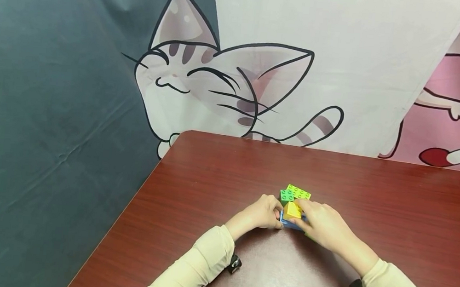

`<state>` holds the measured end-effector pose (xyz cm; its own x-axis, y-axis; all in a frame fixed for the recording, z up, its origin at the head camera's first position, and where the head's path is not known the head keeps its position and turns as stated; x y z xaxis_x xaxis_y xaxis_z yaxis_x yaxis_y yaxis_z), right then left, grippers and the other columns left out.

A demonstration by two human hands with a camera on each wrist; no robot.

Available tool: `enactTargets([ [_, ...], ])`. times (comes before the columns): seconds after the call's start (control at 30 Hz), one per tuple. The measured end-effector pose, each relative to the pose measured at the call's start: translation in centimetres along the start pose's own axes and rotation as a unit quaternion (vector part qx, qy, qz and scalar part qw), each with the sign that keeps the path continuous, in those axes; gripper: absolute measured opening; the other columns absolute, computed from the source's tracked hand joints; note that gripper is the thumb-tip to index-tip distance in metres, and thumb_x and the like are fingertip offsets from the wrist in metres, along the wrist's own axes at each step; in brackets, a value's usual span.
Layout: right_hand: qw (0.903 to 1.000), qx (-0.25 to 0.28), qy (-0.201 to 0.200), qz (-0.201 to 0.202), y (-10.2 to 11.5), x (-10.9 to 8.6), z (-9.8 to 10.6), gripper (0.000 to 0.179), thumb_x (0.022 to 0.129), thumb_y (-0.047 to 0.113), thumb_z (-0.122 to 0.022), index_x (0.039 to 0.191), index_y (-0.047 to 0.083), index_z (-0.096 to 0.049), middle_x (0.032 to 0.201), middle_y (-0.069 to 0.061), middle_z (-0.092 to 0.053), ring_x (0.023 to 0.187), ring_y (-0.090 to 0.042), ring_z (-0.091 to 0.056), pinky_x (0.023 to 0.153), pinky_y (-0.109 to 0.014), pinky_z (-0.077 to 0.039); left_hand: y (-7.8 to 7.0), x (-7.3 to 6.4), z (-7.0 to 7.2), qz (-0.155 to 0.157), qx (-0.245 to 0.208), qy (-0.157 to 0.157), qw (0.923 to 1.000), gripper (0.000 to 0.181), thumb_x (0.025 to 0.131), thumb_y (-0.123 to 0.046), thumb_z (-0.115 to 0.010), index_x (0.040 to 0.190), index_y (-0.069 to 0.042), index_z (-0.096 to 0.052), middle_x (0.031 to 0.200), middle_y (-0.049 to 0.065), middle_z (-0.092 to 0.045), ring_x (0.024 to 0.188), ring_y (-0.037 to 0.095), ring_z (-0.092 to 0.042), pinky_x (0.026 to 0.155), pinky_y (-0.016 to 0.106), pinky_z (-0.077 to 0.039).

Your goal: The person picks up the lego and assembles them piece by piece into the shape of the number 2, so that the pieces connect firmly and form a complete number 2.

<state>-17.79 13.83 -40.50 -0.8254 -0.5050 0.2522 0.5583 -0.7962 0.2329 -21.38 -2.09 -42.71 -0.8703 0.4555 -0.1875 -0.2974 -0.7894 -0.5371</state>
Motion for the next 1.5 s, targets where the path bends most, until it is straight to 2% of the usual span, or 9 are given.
enactTargets([
  [0.23, 0.9999, 0.006, 0.004, 0.01, 0.1, -0.1, -0.3, 0.029, 0.08, 0.031, -0.072, 0.097, 0.012, -0.059, 0.077, 0.003, -0.06, 0.061, -0.011, -0.049, 0.056, -0.031, -0.042, 0.1, 0.0, -0.1, 0.001, -0.007, 0.008, 0.9999, 0.039, 0.071, -0.014, -0.08, 0.107, -0.005, -0.069, 0.067, -0.009, -0.059, 0.059, -0.001, -0.053, 0.056, 0.013, -0.042],
  [0.47, 0.9999, 0.004, 0.002, 0.014, 0.1, 0.1, -0.8, 0.038, 0.08, 0.03, -0.072, 0.107, 0.005, -0.06, 0.086, -0.003, -0.063, 0.074, -0.019, -0.057, 0.066, -0.04, -0.046, 0.0, 0.1, 0.2, -0.011, 0.005, 0.01, 0.9999, 0.034, 0.071, -0.013, -0.079, 0.102, -0.006, -0.07, 0.065, -0.009, -0.057, 0.056, 0.0, -0.051, 0.053, 0.013, -0.042],
  [0.63, 0.9995, 0.006, 0.002, 0.03, 0.1, 0.4, -0.9, 0.039, 0.08, 0.028, -0.073, 0.108, 0.003, -0.061, 0.089, -0.005, -0.063, 0.077, -0.021, -0.058, 0.068, -0.041, -0.047, 0.1, 0.1, 0.3, -0.017, 0.003, 0.012, 0.9998, 0.03, 0.071, -0.013, -0.079, 0.099, -0.006, -0.07, 0.064, -0.009, -0.057, 0.055, -0.001, -0.05, 0.052, 0.012, -0.041],
  [0.8, 0.9983, 0.007, 0.002, 0.058, 0.2, 1.0, -0.5, 0.036, 0.078, 0.025, -0.075, 0.103, 0.003, -0.061, 0.084, -0.002, -0.063, 0.072, -0.016, -0.056, 0.065, -0.036, -0.046, 0.1, 0.3, 0.6, -0.032, 0.015, 0.014, 0.9993, 0.016, 0.07, -0.014, -0.08, 0.081, -0.011, -0.068, 0.062, -0.009, -0.057, 0.052, -0.001, -0.049, 0.049, 0.013, -0.04],
  [0.9, 0.9976, 0.014, 0.005, 0.068, 0.2, 1.1, -0.3, 0.035, 0.077, 0.023, -0.076, 0.101, 0.003, -0.06, 0.081, 0.001, -0.06, 0.07, -0.013, -0.054, 0.064, -0.035, -0.045, 0.1, 0.4, 0.6, -0.03, 0.014, 0.019, 0.9993, 0.018, 0.071, -0.014, -0.08, 0.084, -0.01, -0.069, 0.063, -0.009, -0.057, 0.053, -0.001, -0.05, 0.05, 0.013, -0.04],
  [1.07, 0.9964, 0.038, 0.028, 0.07, -0.1, 1.1, -0.3, 0.033, 0.077, 0.022, -0.076, 0.1, 0.005, -0.06, 0.08, 0.004, -0.056, 0.071, -0.011, -0.052, 0.064, -0.032, -0.045, 0.3, 0.4, 0.1, -0.013, -0.005, 0.024, 0.9996, 0.033, 0.071, -0.014, -0.08, 0.101, -0.005, -0.069, 0.066, -0.01, -0.059, 0.058, -0.001, -0.053, 0.054, 0.012, -0.042],
  [1.17, 0.9954, 0.052, 0.04, 0.07, -0.2, 1.2, -0.3, 0.031, 0.078, 0.021, -0.076, 0.1, 0.006, -0.059, 0.08, 0.006, -0.054, 0.071, -0.01, -0.05, 0.064, -0.03, -0.044, 0.4, 0.5, 0.1, -0.016, -0.01, 0.023, 0.9996, 0.03, 0.071, -0.014, -0.08, 0.097, -0.005, -0.069, 0.066, -0.009, -0.059, 0.058, -0.001, -0.053, 0.054, 0.012, -0.043],
  [1.33, 0.9951, 0.061, 0.04, 0.066, -0.3, 1.2, -0.3, 0.031, 0.078, 0.02, -0.076, 0.101, 0.007, -0.059, 0.081, 0.006, -0.054, 0.073, -0.011, -0.051, 0.065, -0.031, -0.044, 0.3, 0.5, 0.3, -0.035, 0.0, 0.022, 0.9991, 0.016, 0.072, -0.015, -0.08, 0.083, -0.01, -0.069, 0.063, -0.009, -0.057, 0.055, -0.001, -0.052, 0.052, 0.012, -0.041],
  [1.5, 0.9957, 0.062, 0.03, 0.062, -0.2, 1.1, -0.5, 0.033, 0.078, 0.021, -0.075, 0.103, 0.005, -0.059, 0.084, 0.003, -0.057, 0.075, -0.011, -0.053, 0.066, -0.032, -0.046, 0.2, 0.5, 0.3, -0.03, -0.005, 0.025, 0.9992, 0.015, 0.072, -0.014, -0.08, 0.082, -0.01, -0.069, 0.063, -0.01, -0.056, 0.055, -0.002, -0.051, 0.052, 0.012, -0.041],
])
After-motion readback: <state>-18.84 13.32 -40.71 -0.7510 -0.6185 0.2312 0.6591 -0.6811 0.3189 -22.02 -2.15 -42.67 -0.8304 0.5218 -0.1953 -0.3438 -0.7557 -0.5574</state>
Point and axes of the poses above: each hand's wrist, its own x-axis towards the middle knuckle, its own z-axis out of the back of the hand, y = z × x, the point moved 2 cm from there along x, towards the middle knuckle
